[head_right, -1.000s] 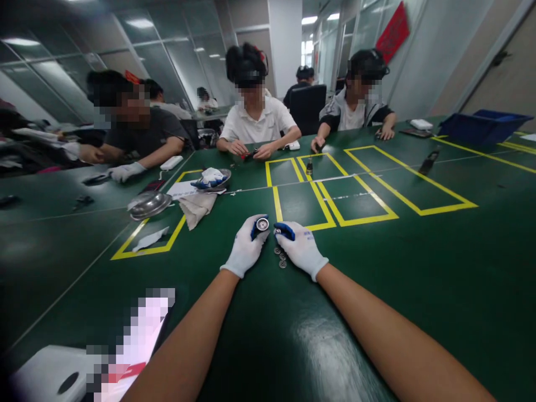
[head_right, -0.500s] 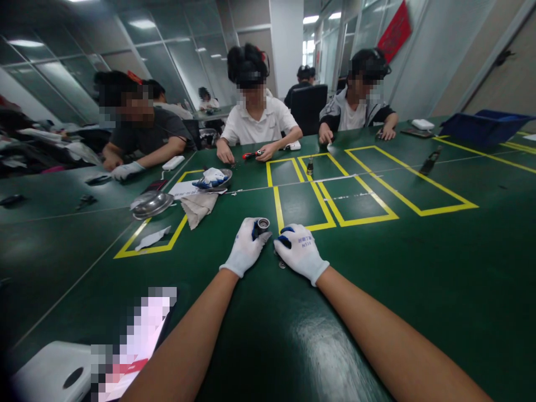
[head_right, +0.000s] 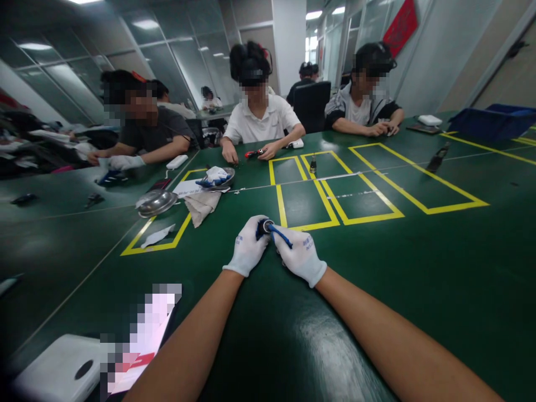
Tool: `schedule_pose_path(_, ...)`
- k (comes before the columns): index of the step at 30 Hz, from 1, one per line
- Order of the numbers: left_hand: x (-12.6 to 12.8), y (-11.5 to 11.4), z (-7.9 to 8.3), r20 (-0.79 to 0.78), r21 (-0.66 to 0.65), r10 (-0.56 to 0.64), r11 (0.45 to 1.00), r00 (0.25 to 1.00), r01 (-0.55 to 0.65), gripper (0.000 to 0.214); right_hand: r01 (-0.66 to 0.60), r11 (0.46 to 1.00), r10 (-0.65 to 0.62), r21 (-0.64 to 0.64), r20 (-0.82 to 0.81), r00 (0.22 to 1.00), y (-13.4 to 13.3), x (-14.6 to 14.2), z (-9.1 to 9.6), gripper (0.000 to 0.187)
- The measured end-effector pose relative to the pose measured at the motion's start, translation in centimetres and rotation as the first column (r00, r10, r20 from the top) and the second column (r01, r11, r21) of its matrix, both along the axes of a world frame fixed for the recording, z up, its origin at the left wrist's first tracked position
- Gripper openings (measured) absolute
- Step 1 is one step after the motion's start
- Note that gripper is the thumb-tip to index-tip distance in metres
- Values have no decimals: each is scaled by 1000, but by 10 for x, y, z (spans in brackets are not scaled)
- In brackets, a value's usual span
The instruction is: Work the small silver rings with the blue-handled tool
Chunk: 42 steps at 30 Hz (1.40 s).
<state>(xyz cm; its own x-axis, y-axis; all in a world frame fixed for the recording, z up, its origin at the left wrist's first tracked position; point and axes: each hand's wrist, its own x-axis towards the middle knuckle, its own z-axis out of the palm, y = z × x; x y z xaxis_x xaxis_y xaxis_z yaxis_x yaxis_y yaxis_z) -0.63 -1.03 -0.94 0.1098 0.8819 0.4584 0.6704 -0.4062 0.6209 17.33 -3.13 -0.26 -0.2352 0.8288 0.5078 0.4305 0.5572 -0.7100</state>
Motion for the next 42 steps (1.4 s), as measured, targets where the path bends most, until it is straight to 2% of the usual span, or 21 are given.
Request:
schedule_pose_path(4, 3, 1, 0, -31, 10, -60, 998, 998, 60, 33, 31, 998, -32, -61, -18, 999, -1, 0, 2, 36)
schedule_pose_path(7, 4, 2, -2, -43, 18, -109, 994, 993, 110, 34, 85, 996, -86, -32, -1, 996, 0, 0, 1, 37)
schedule_pose_path(10, 5, 3, -3, -37, 23, -133, 991, 990, 134, 36, 89, 996, -89, 7, 16, 996, 2, 1, -1, 35)
schedule_pose_path(22, -6, -8, -2, -2, -11, -146, 989, 989, 146, 36, -47, 997, 50, -64, 46, 998, 2, 4, -6, 34)
schedule_pose_path(31, -10, -15, -2, 3, -24, -152, 988, 988, 152, 35, -57, 998, 60, -39, 62, 996, 1, 4, -6, 35)
schedule_pose_path(35, -3, -9, -4, -16, -20, -135, 991, 991, 135, 38, -42, 999, 43, -10, 60, 997, 3, 4, -5, 33)
schedule_pose_path(42, 21, 15, -7, 14, -18, -104, 994, 995, 104, 43, 57, 998, -59, 30, 70, 996, 20, 13, -2, 33)
